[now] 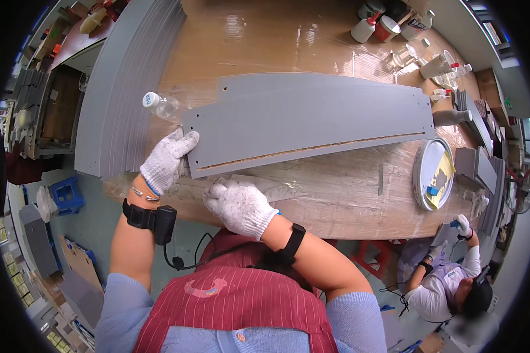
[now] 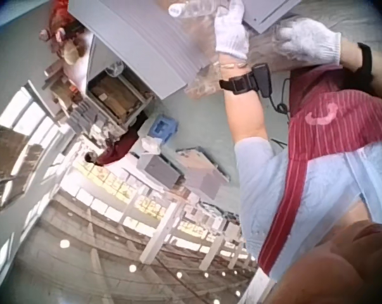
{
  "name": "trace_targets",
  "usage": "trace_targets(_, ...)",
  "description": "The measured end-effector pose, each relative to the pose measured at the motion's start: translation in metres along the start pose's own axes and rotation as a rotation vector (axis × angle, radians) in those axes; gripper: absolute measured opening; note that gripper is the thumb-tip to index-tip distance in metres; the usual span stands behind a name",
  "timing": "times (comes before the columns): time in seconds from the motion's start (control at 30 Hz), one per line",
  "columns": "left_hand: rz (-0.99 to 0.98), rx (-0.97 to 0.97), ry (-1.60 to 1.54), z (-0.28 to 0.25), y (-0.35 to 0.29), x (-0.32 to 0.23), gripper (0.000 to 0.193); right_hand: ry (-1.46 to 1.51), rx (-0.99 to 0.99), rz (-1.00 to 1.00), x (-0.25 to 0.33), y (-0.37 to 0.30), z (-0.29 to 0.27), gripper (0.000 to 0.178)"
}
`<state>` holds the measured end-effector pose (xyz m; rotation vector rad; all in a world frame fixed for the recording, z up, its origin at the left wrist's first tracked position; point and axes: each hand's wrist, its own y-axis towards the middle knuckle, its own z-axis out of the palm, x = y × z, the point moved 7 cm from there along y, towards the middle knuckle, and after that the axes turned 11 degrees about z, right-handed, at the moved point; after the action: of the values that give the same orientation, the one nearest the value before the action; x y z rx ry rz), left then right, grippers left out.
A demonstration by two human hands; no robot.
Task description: The person wipes the surface of a grey rectangular panel with a white cloth, then uses a blue sanding block to smooth the edges. They repeat this process on multiple panels, stacking the finished ones on the table.
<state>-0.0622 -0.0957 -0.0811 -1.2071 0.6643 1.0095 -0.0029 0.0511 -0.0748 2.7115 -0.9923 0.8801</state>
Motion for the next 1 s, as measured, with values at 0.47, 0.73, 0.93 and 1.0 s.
trace_targets(0.47,0.067,-0.07,-0.037,0.006,-0.024,0.014,0.042,0.674,-0.706,0.961,-0.17,-0.146,-0.09,0.05)
trace_targets(0.73,0.047,-0.086,-0.008,0.009,-0.018,0.014,0.044,1.7,-0.743,0.859,-0.203,-0.13,-0.079,0.022)
trace_targets(0.93,0.074,-0.068,-0.009,0.014,-0.018,0.012,0.045,1.549,-0.686,0.919,-0.224,-0.13,-0.077,0.018)
trace_targets(1.0,0.063,-0.088,-0.02,0.008,-0.025,0.013,0.046,1.76,-0.591,0.881,-0.221,-0.124,-0.075,0.018)
